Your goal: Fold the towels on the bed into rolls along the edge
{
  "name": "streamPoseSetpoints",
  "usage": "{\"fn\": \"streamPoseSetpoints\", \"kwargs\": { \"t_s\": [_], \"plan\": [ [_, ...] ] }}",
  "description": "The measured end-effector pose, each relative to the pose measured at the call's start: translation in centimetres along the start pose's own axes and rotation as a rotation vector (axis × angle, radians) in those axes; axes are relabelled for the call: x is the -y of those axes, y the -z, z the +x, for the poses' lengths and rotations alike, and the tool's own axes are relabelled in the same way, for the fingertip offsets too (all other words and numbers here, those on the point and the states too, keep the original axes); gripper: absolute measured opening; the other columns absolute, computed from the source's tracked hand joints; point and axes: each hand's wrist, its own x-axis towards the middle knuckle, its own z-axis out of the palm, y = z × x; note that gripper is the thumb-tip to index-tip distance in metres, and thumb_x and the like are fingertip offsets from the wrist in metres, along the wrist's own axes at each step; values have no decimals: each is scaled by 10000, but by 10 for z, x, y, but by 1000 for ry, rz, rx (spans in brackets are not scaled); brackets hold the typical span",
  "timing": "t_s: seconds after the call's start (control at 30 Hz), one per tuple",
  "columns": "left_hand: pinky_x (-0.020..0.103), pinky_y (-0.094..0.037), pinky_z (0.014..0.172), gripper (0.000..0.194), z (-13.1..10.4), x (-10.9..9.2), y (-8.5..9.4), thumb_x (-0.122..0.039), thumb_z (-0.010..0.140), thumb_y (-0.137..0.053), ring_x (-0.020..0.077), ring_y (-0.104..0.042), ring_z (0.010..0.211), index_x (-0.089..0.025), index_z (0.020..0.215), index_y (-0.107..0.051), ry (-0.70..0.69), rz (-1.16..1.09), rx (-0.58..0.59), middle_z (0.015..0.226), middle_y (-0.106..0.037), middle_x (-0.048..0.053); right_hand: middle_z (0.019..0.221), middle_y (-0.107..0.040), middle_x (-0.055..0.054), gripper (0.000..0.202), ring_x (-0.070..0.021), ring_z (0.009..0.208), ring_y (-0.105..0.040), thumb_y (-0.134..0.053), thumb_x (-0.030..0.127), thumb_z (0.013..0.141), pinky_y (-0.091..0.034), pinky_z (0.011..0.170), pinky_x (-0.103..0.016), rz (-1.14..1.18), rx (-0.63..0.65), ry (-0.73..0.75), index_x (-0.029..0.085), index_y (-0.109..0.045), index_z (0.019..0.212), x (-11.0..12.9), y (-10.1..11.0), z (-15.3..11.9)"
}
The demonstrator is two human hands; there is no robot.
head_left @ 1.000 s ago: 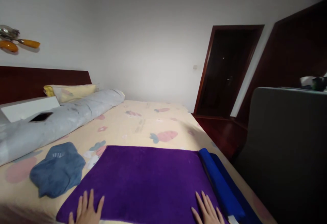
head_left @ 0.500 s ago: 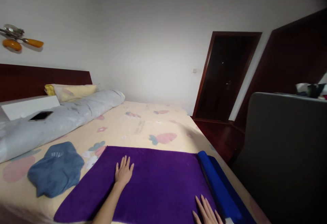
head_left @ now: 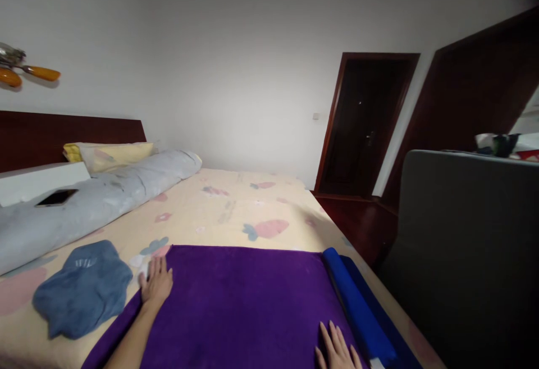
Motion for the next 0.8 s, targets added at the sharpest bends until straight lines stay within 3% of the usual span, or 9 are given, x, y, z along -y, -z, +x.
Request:
{"fn": "streamPoseSetpoints", "kwargs": {
  "t_s": [0.1,0.2,0.27,0.37,0.47,0.63,0.8],
  "plan": [
    [505,-143,1175,593,-11,-55,5,-326,958,-220,239,-169,1483,-129,1513,-286,-291,-45,100,1600,-222,124,1515,-405,-113,579,-310,1416,-338,-391,449,902,-322,1139,-513,79,102,103,191,-488,1412,54,24,26],
    [465,-177,1176,589,-16,-102,3,-427,967,-226,212,-184,1480,-218,1512,-300,-396,-111,256,1605,-224,67,1587,-260,-49,616,-226,1464,-230,-314,544,950,-256,1181,-429,296,273,344,257,-326,1496,121,44,59],
    [489,-202,1166,591,-14,-118,0,-447,966,-218,224,-197,1477,-232,1509,-309,-353,-115,289,1603,-229,71,1596,-227,-52,648,-214,1473,-193,-301,592,948,-222,1191,-426,360,362,445,268,-284,1508,154,46,79],
    [537,-188,1161,600,-2,-113,-3,-450,966,-201,247,-169,1483,-226,1517,-282,-259,-109,311,1611,-197,87,1585,-255,-77,665,-221,1471,-205,-314,612,940,-192,1194,-447,324,414,482,245,-321,1495,172,36,105],
    [554,-174,1161,602,15,-81,-1,-449,969,-189,248,-149,1487,-225,1523,-258,-167,-97,320,1617,-175,80,1578,-271,-91,628,-224,1469,-213,-310,561,956,-185,1193,-451,213,341,361,213,-366,1476,160,22,129],
    [544,-135,1176,601,34,-24,0,-425,974,-175,224,-142,1489,-198,1526,-242,-64,-72,304,1621,-167,66,1572,-296,-107,610,-233,1464,-234,-268,495,969,-202,1183,-444,18,242,100,168,-365,1475,109,9,165],
    [556,-185,1164,609,42,-5,-9,-436,967,-187,232,-166,1484,-188,1515,-281,-27,-56,278,1615,-194,58,1595,-249,-80,625,-221,1478,-188,-260,506,958,-183,1184,-443,-82,256,-64,205,-292,1505,40,7,185]
  ]
}}
